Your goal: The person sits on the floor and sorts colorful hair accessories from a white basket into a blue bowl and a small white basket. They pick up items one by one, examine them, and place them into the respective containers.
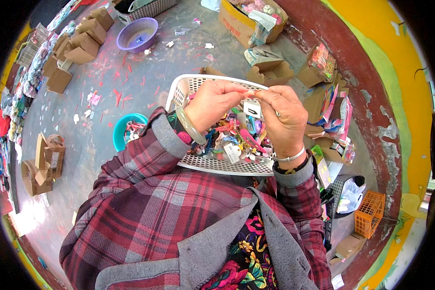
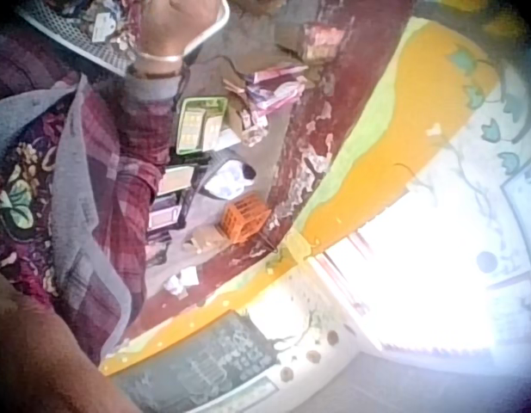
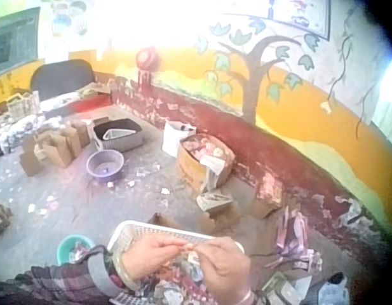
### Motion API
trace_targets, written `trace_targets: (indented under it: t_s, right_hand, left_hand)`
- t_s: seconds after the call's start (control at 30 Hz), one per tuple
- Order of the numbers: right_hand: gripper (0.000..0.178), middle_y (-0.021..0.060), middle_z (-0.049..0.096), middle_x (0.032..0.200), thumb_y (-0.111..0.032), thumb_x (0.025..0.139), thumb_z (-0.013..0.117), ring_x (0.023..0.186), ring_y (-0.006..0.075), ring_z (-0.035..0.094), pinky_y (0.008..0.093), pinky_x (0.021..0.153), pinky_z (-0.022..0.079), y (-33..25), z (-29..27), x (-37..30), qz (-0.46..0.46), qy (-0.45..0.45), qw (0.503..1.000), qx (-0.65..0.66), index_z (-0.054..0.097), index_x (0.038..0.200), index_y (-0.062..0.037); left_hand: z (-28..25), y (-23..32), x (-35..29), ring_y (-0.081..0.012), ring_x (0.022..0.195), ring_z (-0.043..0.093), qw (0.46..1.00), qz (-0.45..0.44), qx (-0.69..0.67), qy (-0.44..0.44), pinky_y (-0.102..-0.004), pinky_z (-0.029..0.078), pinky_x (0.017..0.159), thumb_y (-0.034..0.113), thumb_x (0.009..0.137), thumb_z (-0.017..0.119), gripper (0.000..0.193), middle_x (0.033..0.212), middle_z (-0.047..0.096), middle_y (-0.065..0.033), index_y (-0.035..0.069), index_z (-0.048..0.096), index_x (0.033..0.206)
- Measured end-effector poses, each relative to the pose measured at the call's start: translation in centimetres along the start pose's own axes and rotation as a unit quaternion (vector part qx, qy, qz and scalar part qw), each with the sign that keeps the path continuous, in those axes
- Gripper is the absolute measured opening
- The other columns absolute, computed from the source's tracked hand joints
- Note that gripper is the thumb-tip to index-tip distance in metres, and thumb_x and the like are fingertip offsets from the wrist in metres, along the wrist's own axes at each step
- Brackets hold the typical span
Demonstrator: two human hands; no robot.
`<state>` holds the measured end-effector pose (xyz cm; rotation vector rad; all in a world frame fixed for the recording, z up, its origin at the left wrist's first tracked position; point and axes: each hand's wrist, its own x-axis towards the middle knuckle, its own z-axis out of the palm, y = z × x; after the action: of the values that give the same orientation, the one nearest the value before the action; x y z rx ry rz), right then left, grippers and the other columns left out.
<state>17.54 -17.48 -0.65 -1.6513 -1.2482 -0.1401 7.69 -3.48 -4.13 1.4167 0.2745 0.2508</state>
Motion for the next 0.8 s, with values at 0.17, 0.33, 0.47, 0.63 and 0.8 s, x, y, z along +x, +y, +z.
trace_targets:
  t_s: [0.17, 0.33, 0.47, 0.63, 0.8]
  right_hand:
    - [0.014, 0.0102, 0.06, 0.076, 0.007, 0.071, 0.061, 0.065, 0.0223, 0.06, 0.0286, 0.057, 0.045, -0.3, -0.2, 0.2, 0.01, -0.007, 1.0, -0.027, 0.064, 0.081, -0.0029]
    - [0.014, 0.0107, 0.06, 0.074, 0.007, 0.07, 0.061, 0.066, 0.024, 0.06, 0.0301, 0.058, 0.046, -0.3, -0.3, 0.2, -0.007, -0.023, 1.0, -0.019, 0.063, 0.08, -0.0022]
    - [0.016, 0.0105, 0.06, 0.073, 0.007, 0.069, 0.061, 0.067, 0.0243, 0.06, 0.0305, 0.059, 0.046, 0.3, 0.2, 0.0, -0.031, -0.034, 0.999, -0.006, 0.063, 0.081, -0.0022]
    - [0.019, 0.0104, 0.061, 0.079, 0.006, 0.069, 0.061, 0.066, 0.0238, 0.059, 0.0296, 0.059, 0.046, -0.3, 0.4, -0.2, 0.017, -0.04, 0.999, -0.009, 0.063, 0.086, -0.003]
    - [0.023, 0.0122, 0.058, 0.1, 0.002, 0.069, 0.063, 0.085, 0.0257, 0.058, 0.0326, 0.074, 0.046, -0.4, -0.3, -0.1, 0.031, -0.009, 0.997, -0.065, 0.064, 0.09, -0.0043]
  left_hand:
    - [0.3, 0.3, -0.1, -0.0085, 0.087, 0.057, 1.0, 0.013, -0.013, -0.018, -0.024, 0.046, 0.077, 0.013, 0.09, 0.052, 0.024, 0.098, 0.064, -0.0034, 0.0, 0.062, 0.106]
    - [0.2, 0.1, -0.1, -0.0096, 0.089, 0.058, 0.999, 0.013, 0.001, -0.031, -0.0254, 0.048, 0.077, 0.014, 0.091, 0.05, 0.024, 0.1, 0.063, -0.0041, 0.001, 0.062, 0.107]
    - [0.7, 0.0, -0.2, -0.0071, 0.076, 0.055, 1.0, 0.022, -0.016, -0.013, -0.0228, 0.047, 0.067, 0.014, 0.09, 0.05, 0.023, 0.087, 0.063, -0.0016, 0.001, 0.063, 0.104]
    - [0.4, 0.3, -0.2, -0.0092, 0.084, 0.059, 0.998, -0.026, -0.027, -0.041, -0.0232, 0.05, 0.071, 0.016, 0.093, 0.047, 0.026, 0.098, 0.063, -0.0039, 0.0, 0.06, 0.109]
    - [0.6, 1.6, -0.6, -0.0083, 0.081, 0.059, 0.993, -0.054, -0.105, -0.022, -0.0219, 0.05, 0.067, 0.019, 0.094, 0.045, 0.029, 0.098, 0.063, -0.003, 0.001, 0.058, 0.112]
